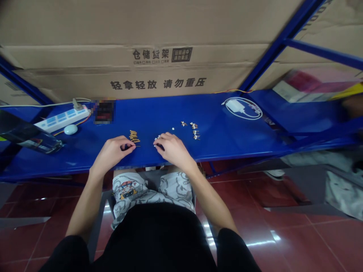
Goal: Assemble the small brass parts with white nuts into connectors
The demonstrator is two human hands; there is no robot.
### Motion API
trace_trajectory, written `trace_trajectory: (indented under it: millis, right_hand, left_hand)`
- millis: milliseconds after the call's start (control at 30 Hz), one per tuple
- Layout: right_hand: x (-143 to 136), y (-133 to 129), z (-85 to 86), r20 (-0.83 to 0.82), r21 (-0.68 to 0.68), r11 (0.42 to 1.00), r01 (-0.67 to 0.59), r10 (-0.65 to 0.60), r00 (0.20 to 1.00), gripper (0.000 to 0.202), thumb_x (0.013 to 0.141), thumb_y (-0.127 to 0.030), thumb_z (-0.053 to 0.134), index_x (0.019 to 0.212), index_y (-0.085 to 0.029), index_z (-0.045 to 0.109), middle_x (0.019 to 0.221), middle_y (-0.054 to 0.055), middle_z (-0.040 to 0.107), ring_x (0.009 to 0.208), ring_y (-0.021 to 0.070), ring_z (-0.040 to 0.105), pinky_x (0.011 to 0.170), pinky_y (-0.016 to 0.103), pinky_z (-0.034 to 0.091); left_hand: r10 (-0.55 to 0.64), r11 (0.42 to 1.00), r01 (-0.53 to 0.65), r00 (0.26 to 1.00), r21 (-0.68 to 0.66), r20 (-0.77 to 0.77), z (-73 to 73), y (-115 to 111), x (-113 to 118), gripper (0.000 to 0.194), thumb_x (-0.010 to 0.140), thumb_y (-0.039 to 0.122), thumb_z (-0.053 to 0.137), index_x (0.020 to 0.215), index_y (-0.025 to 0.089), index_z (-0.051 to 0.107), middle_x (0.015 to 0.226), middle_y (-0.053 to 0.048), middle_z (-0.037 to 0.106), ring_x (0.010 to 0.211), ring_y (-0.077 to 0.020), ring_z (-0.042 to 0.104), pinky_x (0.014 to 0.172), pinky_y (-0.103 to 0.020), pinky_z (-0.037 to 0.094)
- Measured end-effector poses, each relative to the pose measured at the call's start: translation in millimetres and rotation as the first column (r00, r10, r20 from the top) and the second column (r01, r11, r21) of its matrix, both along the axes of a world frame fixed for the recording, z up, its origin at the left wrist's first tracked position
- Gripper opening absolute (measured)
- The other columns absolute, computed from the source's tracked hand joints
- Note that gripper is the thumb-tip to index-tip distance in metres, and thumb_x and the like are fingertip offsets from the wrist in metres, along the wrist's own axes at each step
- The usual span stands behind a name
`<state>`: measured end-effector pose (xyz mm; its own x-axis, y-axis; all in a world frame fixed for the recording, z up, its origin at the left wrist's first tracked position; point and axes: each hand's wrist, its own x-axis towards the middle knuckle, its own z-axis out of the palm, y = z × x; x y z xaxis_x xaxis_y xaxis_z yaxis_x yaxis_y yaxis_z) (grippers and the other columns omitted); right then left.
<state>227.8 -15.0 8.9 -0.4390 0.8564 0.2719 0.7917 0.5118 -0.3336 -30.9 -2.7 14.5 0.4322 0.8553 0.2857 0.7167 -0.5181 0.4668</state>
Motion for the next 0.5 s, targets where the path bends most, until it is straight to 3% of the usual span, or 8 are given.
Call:
trace_trajectory:
  millis: [267,367,500]
  right_hand:
    - [-0.5,2.6,-1.2,-0.032,0.085,0.995,0.05,-0.048,0.998,0.03,0.099,-0.04,0.056,0.123,-0.025,0.067,0.117,0.011,0.062,0.108,0.029,0.058,0.094,0.045,0.047]
    - [-3.8,9.2,-8.3,-0.022,0.071,0.997,0.029,-0.027,0.999,0.026,0.099,-0.038,0.056,0.116,-0.025,0.071,0.114,0.01,0.061,0.105,0.0272,0.058,0.09,0.042,0.048]
    - [-0.6,19.2,-16.5,-0.071,0.088,0.992,0.088,-0.082,0.994,0.024,0.101,-0.032,0.052,0.102,-0.025,0.075,0.106,0.009,0.062,0.101,0.025,0.058,0.081,0.037,0.05]
  left_hand:
    - [0.06,0.998,-0.06,0.998,0.016,0.034,-1.8,7.6,-3.4,0.011,0.092,0.026,0.067,0.091,0.022,0.077,0.086,-0.002,0.071,0.068,-0.0143,0.06,0.067,-0.029,0.048]
    - [0.06,0.998,-0.061,0.997,0.018,0.046,-3.5,10.0,-2.6,0.009,0.091,0.026,0.068,0.09,0.022,0.076,0.085,-0.002,0.07,0.069,-0.0142,0.061,0.068,-0.028,0.048]
    - [0.063,0.998,-0.065,0.996,0.021,0.066,-5.9,12.6,-2.1,0.008,0.091,0.025,0.067,0.089,0.022,0.075,0.083,-0.001,0.069,0.067,-0.0133,0.06,0.068,-0.028,0.048]
